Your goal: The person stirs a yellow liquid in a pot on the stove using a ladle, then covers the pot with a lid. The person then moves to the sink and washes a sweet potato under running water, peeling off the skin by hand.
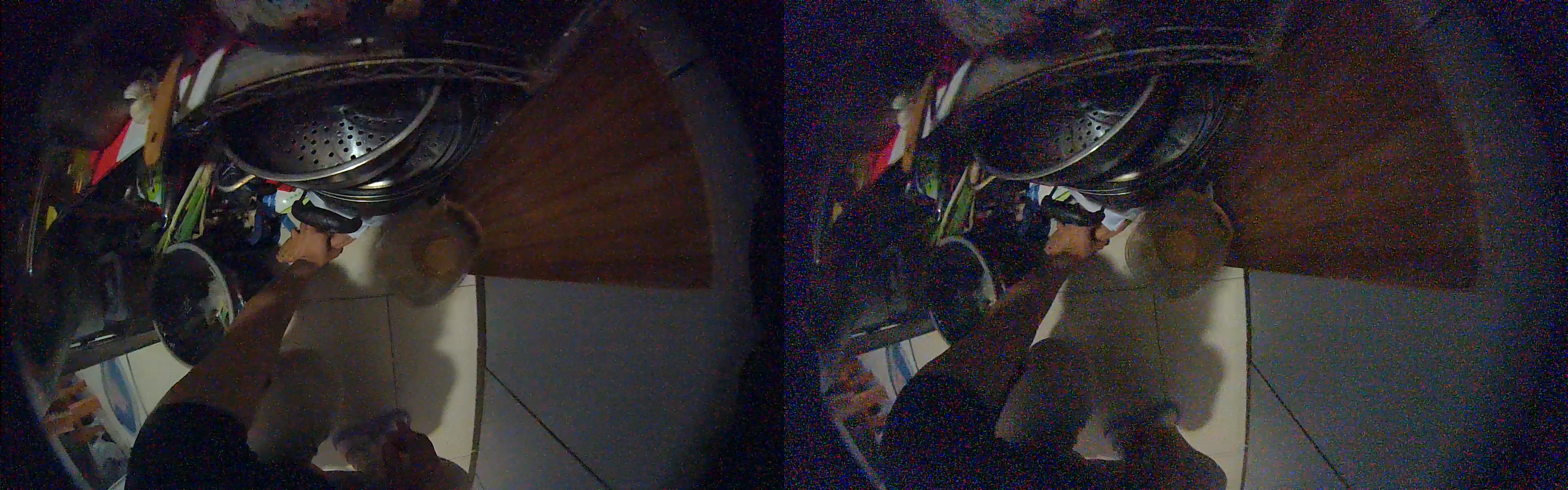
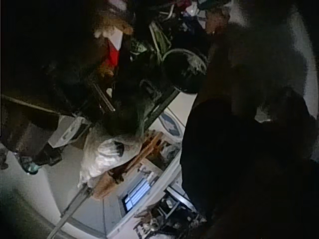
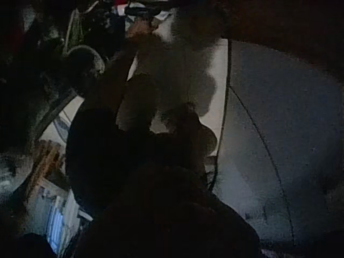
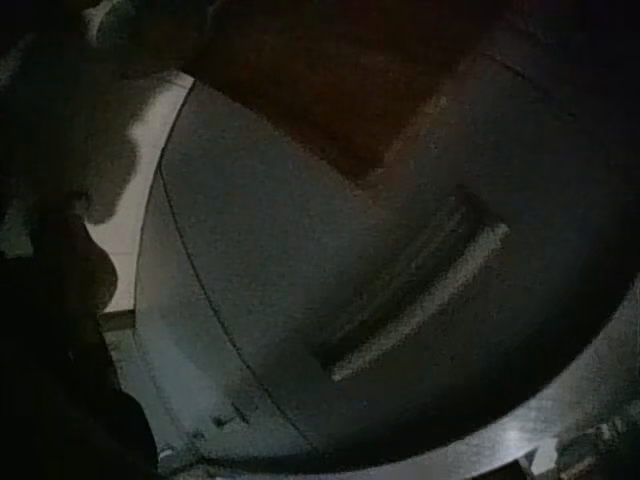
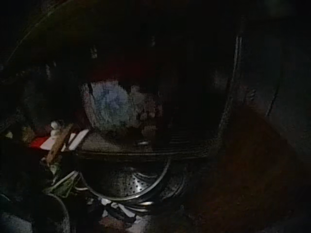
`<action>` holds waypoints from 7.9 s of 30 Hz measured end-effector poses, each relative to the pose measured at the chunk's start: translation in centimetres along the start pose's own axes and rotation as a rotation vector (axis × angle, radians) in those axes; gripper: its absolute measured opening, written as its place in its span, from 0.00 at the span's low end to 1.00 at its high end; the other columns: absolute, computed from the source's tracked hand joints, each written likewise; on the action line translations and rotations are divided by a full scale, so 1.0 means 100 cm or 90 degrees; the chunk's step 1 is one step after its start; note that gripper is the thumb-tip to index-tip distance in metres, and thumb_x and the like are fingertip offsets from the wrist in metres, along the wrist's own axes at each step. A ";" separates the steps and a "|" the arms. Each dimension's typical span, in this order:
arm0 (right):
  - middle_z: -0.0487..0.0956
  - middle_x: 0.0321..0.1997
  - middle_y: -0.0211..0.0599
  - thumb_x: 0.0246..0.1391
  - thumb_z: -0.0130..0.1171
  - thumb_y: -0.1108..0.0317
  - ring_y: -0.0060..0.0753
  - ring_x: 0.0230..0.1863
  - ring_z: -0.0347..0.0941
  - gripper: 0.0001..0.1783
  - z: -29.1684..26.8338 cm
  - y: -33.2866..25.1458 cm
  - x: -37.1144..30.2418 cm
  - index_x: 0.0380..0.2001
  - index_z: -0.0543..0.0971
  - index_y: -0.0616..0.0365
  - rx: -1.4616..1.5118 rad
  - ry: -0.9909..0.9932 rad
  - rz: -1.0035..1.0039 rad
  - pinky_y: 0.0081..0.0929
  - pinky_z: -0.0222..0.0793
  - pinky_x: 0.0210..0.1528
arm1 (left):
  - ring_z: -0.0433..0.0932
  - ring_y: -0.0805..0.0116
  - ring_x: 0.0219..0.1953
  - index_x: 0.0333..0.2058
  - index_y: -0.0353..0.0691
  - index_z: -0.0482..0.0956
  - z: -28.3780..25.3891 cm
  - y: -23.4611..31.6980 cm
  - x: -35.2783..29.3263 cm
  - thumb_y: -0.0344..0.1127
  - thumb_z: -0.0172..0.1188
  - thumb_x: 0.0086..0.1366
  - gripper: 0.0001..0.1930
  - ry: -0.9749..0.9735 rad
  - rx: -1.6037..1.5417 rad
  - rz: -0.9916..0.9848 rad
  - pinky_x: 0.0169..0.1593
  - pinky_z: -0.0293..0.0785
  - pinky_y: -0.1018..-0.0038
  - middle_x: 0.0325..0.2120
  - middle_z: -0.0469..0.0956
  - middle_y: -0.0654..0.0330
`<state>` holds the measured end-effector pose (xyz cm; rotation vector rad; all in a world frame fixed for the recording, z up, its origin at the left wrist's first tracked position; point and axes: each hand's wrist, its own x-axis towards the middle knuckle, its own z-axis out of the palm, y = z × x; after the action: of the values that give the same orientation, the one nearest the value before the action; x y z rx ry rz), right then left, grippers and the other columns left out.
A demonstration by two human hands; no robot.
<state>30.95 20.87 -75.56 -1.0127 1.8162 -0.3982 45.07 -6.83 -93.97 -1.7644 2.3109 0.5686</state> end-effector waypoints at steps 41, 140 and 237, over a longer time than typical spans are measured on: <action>0.60 0.55 0.46 0.44 0.60 0.56 0.42 0.56 0.57 0.44 0.106 -0.077 -0.983 0.59 0.49 0.59 0.773 1.422 0.373 0.34 0.54 0.57 | 0.64 0.56 0.51 0.37 0.33 0.75 -0.376 0.300 -1.093 0.42 0.71 0.36 0.28 -0.868 0.114 1.184 0.51 0.64 0.67 0.48 0.65 0.50; 0.70 0.43 0.62 0.53 0.40 0.53 0.58 0.44 0.67 0.26 0.334 0.279 -1.065 0.46 0.66 0.66 0.592 0.908 0.846 0.42 0.63 0.46 | 0.72 0.65 0.22 0.39 0.37 0.70 0.043 0.237 -1.362 0.51 0.35 0.64 0.23 -1.102 -0.069 0.162 0.26 0.71 0.71 0.25 0.74 0.56; 0.71 0.45 0.49 0.53 0.44 0.77 0.35 0.38 0.74 0.25 0.243 0.095 -1.178 0.55 0.55 0.67 1.013 1.116 0.010 0.27 0.71 0.39 | 0.74 0.60 0.33 0.38 0.38 0.66 -0.149 0.367 -1.387 0.47 0.39 0.64 0.17 -1.229 -0.297 0.192 0.37 0.74 0.64 0.31 0.74 0.55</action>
<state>67.92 122.92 -22.83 0.8695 1.7029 -2.6608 50.14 118.49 -22.64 -0.1960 0.9089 1.7776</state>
